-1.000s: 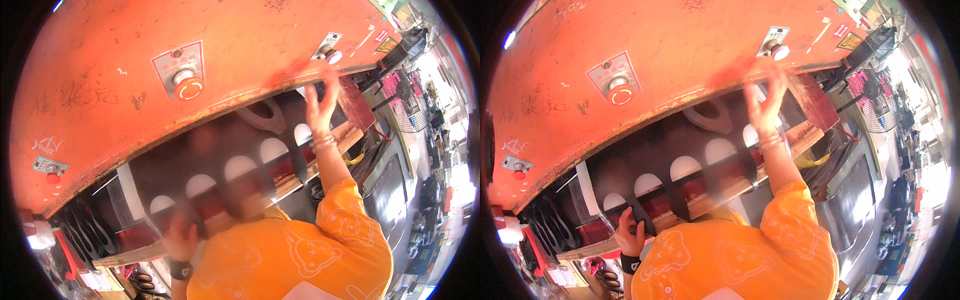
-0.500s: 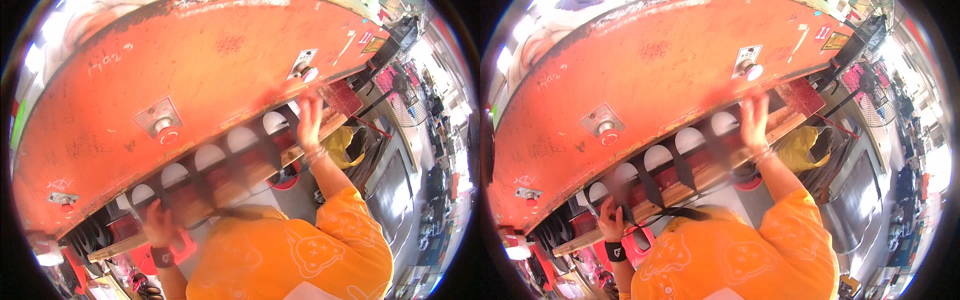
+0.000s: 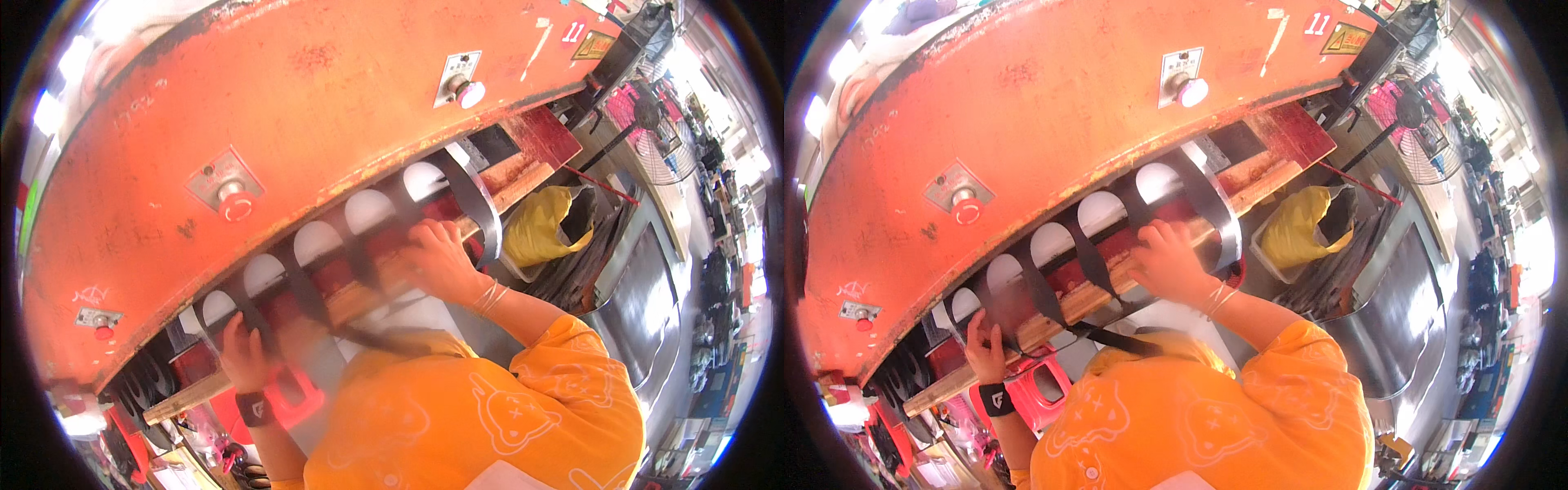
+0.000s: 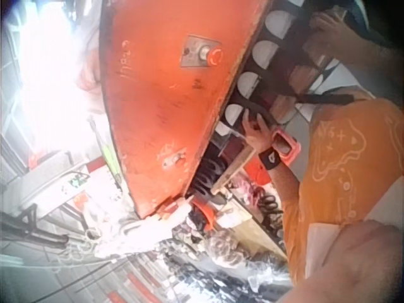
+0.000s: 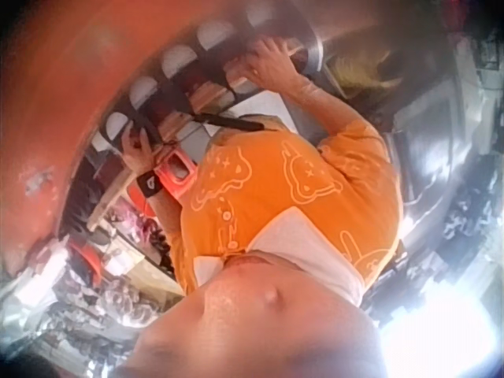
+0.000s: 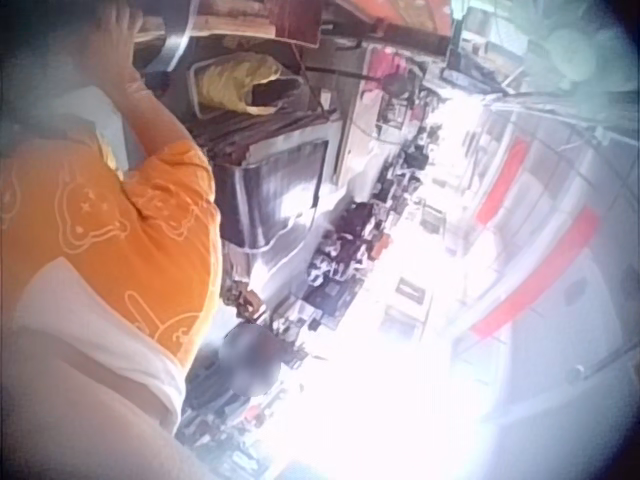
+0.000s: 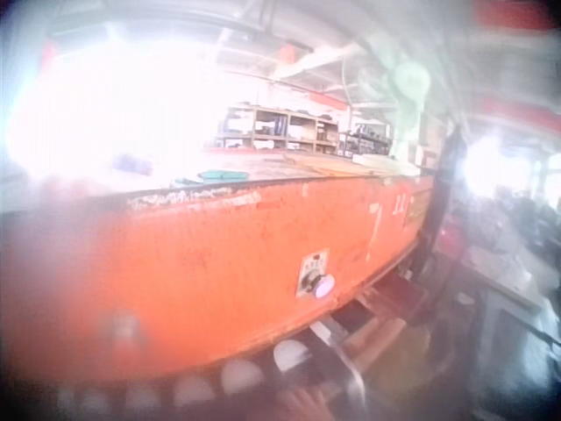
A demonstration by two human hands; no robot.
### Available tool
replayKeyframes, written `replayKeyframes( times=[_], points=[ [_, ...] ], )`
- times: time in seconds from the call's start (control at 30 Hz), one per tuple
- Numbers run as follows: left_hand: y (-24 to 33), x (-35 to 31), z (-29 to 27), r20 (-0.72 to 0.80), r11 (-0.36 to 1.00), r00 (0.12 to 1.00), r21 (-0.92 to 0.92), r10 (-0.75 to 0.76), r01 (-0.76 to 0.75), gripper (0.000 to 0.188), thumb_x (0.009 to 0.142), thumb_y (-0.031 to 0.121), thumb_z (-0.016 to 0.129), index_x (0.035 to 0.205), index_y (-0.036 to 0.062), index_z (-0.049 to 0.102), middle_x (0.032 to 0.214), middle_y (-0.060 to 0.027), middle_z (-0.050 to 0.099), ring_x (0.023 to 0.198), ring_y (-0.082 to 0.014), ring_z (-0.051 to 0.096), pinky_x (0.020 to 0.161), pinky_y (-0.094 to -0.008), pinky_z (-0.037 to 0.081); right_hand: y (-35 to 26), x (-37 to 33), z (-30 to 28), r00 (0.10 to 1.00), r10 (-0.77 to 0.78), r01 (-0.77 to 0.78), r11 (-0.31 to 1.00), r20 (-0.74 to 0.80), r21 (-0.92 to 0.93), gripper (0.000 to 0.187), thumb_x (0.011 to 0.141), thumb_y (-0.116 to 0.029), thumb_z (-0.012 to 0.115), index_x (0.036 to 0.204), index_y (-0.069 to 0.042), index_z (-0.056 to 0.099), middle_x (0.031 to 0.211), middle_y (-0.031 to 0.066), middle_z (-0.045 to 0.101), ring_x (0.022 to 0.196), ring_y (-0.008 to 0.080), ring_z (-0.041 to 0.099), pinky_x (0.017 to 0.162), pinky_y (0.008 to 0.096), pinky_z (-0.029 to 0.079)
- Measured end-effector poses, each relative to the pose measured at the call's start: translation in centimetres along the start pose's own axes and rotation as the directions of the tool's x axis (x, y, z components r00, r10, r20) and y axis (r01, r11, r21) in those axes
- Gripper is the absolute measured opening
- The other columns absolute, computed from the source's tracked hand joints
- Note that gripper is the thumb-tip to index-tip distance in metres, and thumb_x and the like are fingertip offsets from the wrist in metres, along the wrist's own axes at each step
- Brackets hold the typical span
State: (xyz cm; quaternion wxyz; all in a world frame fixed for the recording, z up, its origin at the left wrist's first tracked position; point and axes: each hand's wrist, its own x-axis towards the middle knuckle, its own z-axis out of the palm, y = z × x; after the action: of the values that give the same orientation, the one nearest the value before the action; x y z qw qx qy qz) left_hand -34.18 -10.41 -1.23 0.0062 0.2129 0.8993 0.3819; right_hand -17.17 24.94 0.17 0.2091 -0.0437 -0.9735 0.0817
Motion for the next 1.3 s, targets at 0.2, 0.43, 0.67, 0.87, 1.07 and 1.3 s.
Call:
replayKeyframes(
  times=[0.2, 0.43, 0.67, 0.87, 1.07, 1.3],
  points=[
    [-0.4, -1.7, 1.1, 0.012, 0.998, 0.998, 0.015, -0.063, 0.062, 0.04, 0.082, 0.012, 0.065, 0.122, 0.0109, 0.058, 0.105, -0.0102, 0.067, 0.078, -0.024, 0.066, 0.073, -0.035, 0.051, -0.4, -1.1, -0.7, 0.998, -0.013, 0.011, 1.0, 0.068, 0.029, 0.034, 0.069, -0.035, 0.073, 0.09, -0.01, 0.068, 0.107, 0.0089, 0.052, 0.11, 0.0311, 0.044, 0.089, 0.0475, 0.036],
    [-1.1, -8.9, 2.0, 0.082, 0.99, 0.988, -0.032, -0.133, 0.136, 0.044, 0.079, 0.01, 0.067, 0.122, 0.0057, 0.058, 0.108, -0.0145, 0.066, 0.08, -0.023, 0.067, 0.071, -0.0335, 0.052, 2.4, 2.0, -4.2, 0.89, 0.278, -0.416, 0.821, 0.362, 0.391, 0.043, 0.074, -0.033, 0.073, 0.11, -0.011, 0.063, 0.122, 0.0153, 0.052, 0.113, 0.0406, 0.046, 0.091, 0.0509, 0.04],
    [0.0, -16.9, 1.8, 0.101, 0.98, 0.979, -0.079, -0.176, 0.184, 0.042, 0.076, 0.009, 0.068, 0.116, -0.001, 0.059, 0.099, -0.0162, 0.067, 0.068, -0.0225, 0.062, 0.065, -0.0349, 0.05, -0.8, 4.5, -0.6, 0.984, 0.108, -0.127, 0.983, 0.14, 0.13, 0.079, 0.064, -0.035, 0.077, 0.134, -0.015, 0.045, 0.135, 0.0196, 0.04, 0.124, 0.0415, 0.038, 0.1, 0.052, 0.036],
    [0.8, -21.5, 1.8, 0.001, 0.986, 0.987, -0.061, 0.158, -0.157, 0.046, 0.076, 0.003, 0.067, 0.12, 0.0004, 0.055, 0.056, -0.0034, 0.053, 0.049, -0.0112, 0.048, 0.052, -0.0266, 0.04, 3.8, 0.3, -4.7, 0.979, 0.06, -0.132, 0.914, 0.192, 0.384, 0.065, 0.061, -0.025, 0.078, 0.123, -0.016, 0.06, 0.138, 0.0218, 0.044, 0.126, 0.044, 0.041, 0.108, 0.0488, 0.031],
    [1.3, -22.7, 1.7, 0.045, 0.992, 0.999, -0.123, -0.001, 0.007, 0.042, 0.07, 0.008, 0.072, 0.11, 0.0013, 0.061, 0.066, -0.0085, 0.059, 0.051, -0.0226, 0.053, 0.053, -0.0341, 0.042, 6.0, -1.7, -5.7, 0.985, 0.132, -0.146, 0.982, 0.114, 0.124, 0.058, 0.063, -0.024, 0.077, 0.119, -0.017, 0.063, 0.137, 0.019, 0.045, 0.125, 0.0401, 0.042, 0.105, 0.046, 0.036],
    [0.9, -21.1, 1.9, 0.016, 0.991, 1.0, -0.133, -0.005, 0.007, 0.043, 0.071, 0.009, 0.07, 0.112, 0.0008, 0.061, 0.064, -0.0086, 0.059, 0.052, -0.0227, 0.054, 0.052, -0.0344, 0.042, 8.1, -0.6, -4.6, 0.985, 0.171, -0.175, 0.944, 0.04, 0.28, 0.061, 0.071, -0.03, 0.076, 0.125, -0.01, 0.056, 0.135, 0.0195, 0.047, 0.125, 0.0367, 0.044, 0.105, 0.0437, 0.036]
  ],
)
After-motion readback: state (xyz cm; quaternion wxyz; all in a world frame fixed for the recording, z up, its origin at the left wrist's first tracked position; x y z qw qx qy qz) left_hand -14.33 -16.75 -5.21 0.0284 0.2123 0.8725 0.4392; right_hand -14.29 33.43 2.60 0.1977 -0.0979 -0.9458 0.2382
